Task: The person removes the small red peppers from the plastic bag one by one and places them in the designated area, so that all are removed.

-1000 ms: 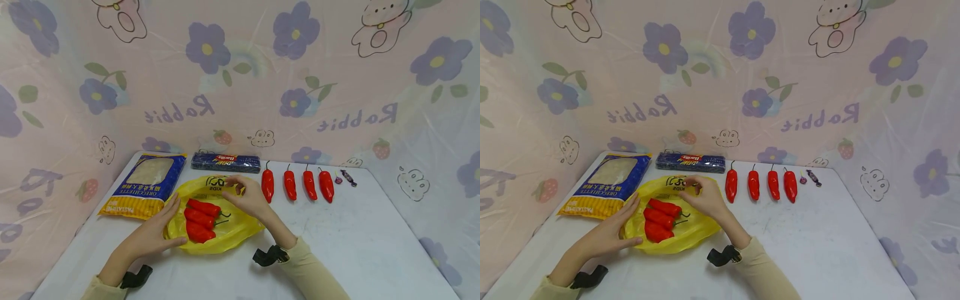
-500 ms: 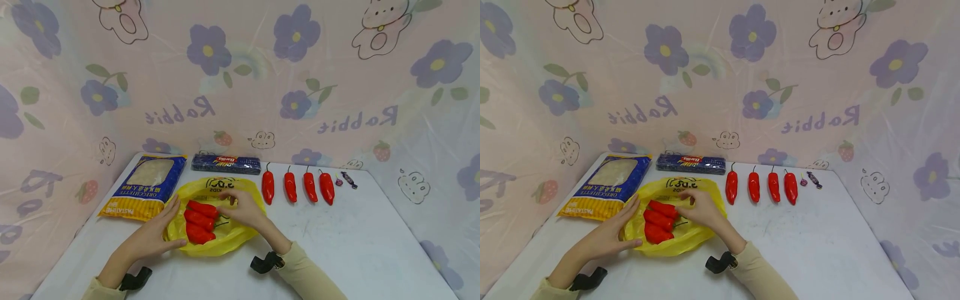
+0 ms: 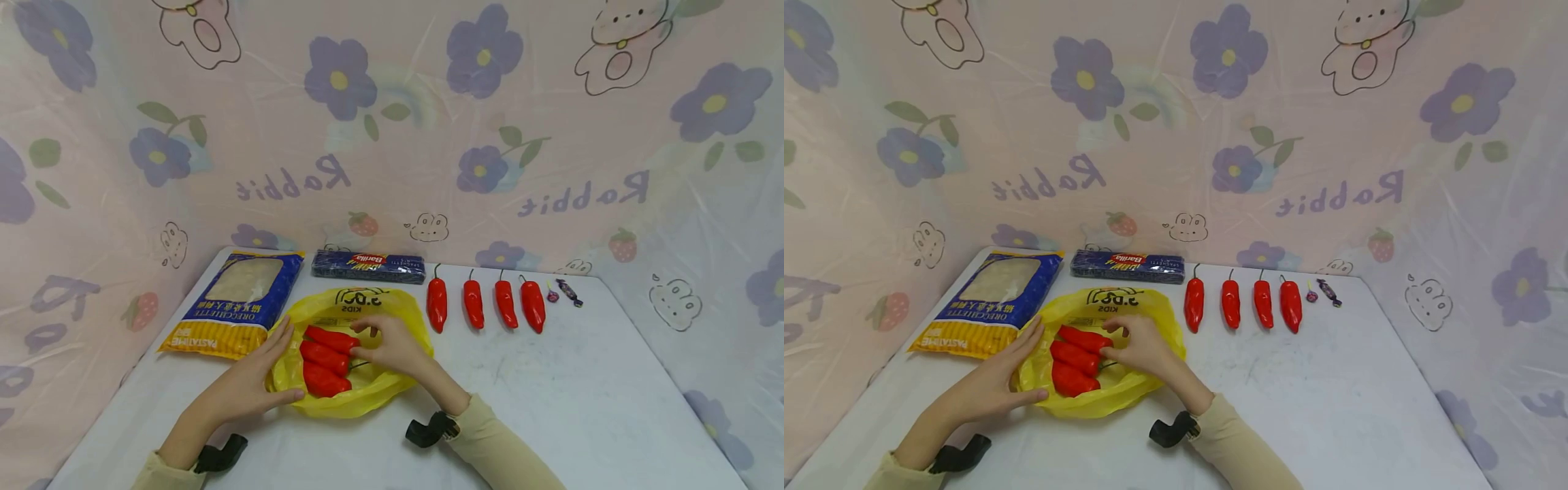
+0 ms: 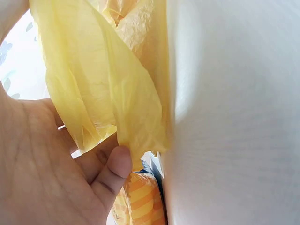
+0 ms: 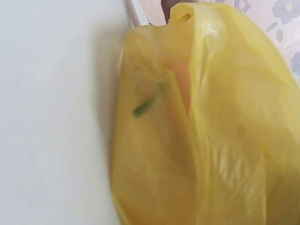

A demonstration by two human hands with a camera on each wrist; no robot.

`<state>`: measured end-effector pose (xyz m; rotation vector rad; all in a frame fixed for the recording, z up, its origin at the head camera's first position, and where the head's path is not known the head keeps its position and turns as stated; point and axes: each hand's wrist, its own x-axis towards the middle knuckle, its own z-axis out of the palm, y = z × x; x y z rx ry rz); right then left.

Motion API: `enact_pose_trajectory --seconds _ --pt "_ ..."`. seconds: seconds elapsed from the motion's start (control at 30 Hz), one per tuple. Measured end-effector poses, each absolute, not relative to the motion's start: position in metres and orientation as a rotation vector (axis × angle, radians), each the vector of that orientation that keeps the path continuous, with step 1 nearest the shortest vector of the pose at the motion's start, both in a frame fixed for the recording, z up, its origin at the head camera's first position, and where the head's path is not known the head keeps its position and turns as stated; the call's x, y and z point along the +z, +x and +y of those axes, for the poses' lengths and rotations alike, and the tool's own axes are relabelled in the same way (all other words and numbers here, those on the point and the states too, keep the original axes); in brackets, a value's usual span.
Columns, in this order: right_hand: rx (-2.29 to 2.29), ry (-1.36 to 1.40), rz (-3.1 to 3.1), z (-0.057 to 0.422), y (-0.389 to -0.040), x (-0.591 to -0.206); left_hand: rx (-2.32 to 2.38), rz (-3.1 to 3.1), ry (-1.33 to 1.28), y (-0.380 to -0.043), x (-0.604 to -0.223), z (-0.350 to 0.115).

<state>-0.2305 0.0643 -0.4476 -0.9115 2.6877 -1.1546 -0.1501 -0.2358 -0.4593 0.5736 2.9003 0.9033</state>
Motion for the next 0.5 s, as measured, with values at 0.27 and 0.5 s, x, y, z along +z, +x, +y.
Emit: enact_pose_trajectory --seconds 0.27,0.5 --pt "-1.131 -0.943 2.701 0.0607 -0.2306 -0.4545 0.88 2.904 0.564 -0.1503 -0.4589 -0.2356" --pt "-1.126 -0.927 2.699 0.0602 -0.2312 -0.4577 0.895 2.895 0.555 -0.1495 -0.458 -0.2347"
